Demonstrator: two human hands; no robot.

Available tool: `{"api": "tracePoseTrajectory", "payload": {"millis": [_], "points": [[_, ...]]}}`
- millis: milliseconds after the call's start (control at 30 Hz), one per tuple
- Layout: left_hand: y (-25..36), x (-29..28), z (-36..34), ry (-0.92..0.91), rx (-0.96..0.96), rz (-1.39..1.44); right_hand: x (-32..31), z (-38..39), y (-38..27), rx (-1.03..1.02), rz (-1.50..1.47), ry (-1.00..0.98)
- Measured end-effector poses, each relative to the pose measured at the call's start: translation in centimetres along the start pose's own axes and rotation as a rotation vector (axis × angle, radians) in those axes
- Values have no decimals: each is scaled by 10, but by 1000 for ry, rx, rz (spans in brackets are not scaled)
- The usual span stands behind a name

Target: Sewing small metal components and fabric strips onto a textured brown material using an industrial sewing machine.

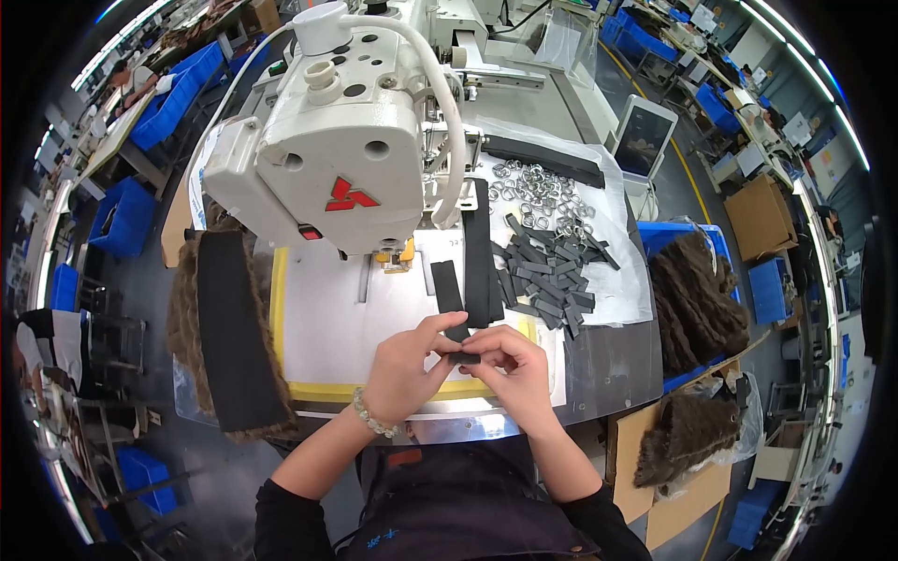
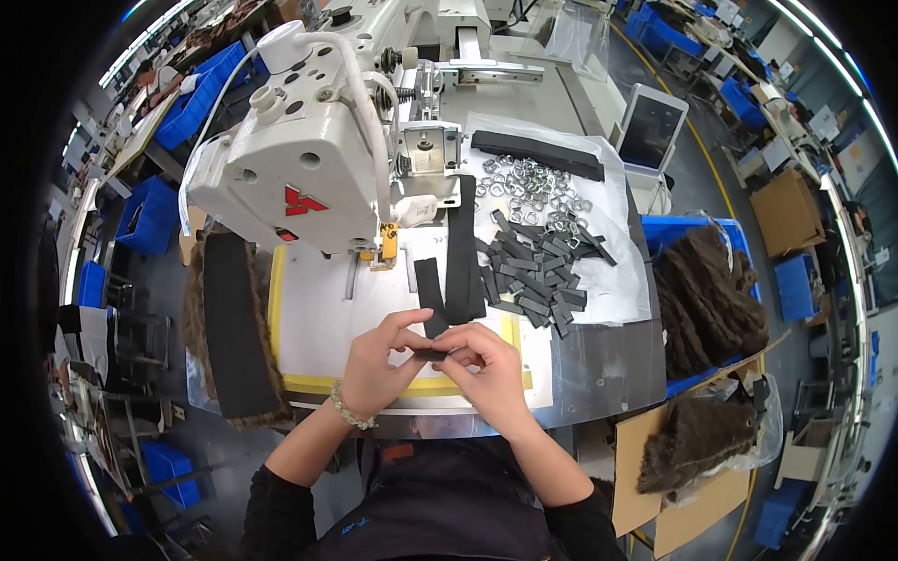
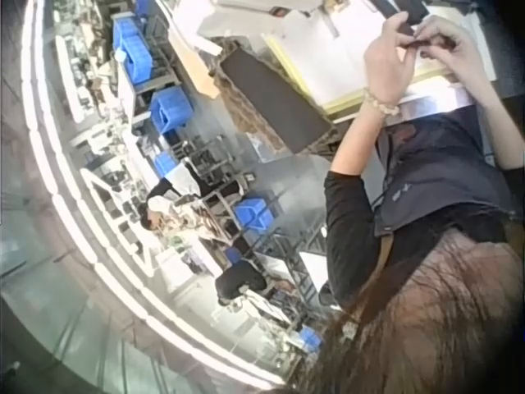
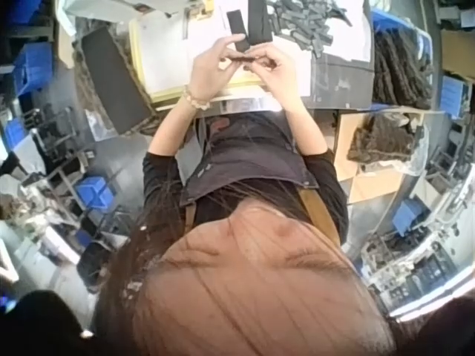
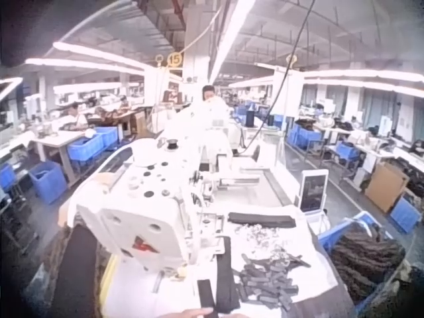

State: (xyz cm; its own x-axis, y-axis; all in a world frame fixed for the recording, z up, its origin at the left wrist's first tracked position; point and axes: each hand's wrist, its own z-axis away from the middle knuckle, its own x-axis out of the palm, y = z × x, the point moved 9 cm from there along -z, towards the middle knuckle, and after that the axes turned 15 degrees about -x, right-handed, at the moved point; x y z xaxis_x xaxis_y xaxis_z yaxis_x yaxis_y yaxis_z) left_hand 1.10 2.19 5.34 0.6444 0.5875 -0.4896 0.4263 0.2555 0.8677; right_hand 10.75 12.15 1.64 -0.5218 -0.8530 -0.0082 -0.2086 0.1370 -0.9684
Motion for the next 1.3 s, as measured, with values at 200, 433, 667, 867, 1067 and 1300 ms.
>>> {"api": "tracePoseTrajectory", "payload": {"millis": [200,433,667,867,1067,1300], "points": [[2,-14,-9,-132,-110,133,0,-5,-4,12,57,-81],[-18,6,-15,-495,-366,358,-1,-7,-5,-62,78,-138],[-25,15,-20,-583,-401,432,0,-5,-1,-30,89,-174],[-34,20,-21,-606,-438,500,-2,-2,3,-32,83,-161],[-14,13,-17,-468,-254,275,-17,-2,-13,-10,133,-190],[7,3,-15,-303,-131,148,-19,-6,-13,53,123,-199]]}}
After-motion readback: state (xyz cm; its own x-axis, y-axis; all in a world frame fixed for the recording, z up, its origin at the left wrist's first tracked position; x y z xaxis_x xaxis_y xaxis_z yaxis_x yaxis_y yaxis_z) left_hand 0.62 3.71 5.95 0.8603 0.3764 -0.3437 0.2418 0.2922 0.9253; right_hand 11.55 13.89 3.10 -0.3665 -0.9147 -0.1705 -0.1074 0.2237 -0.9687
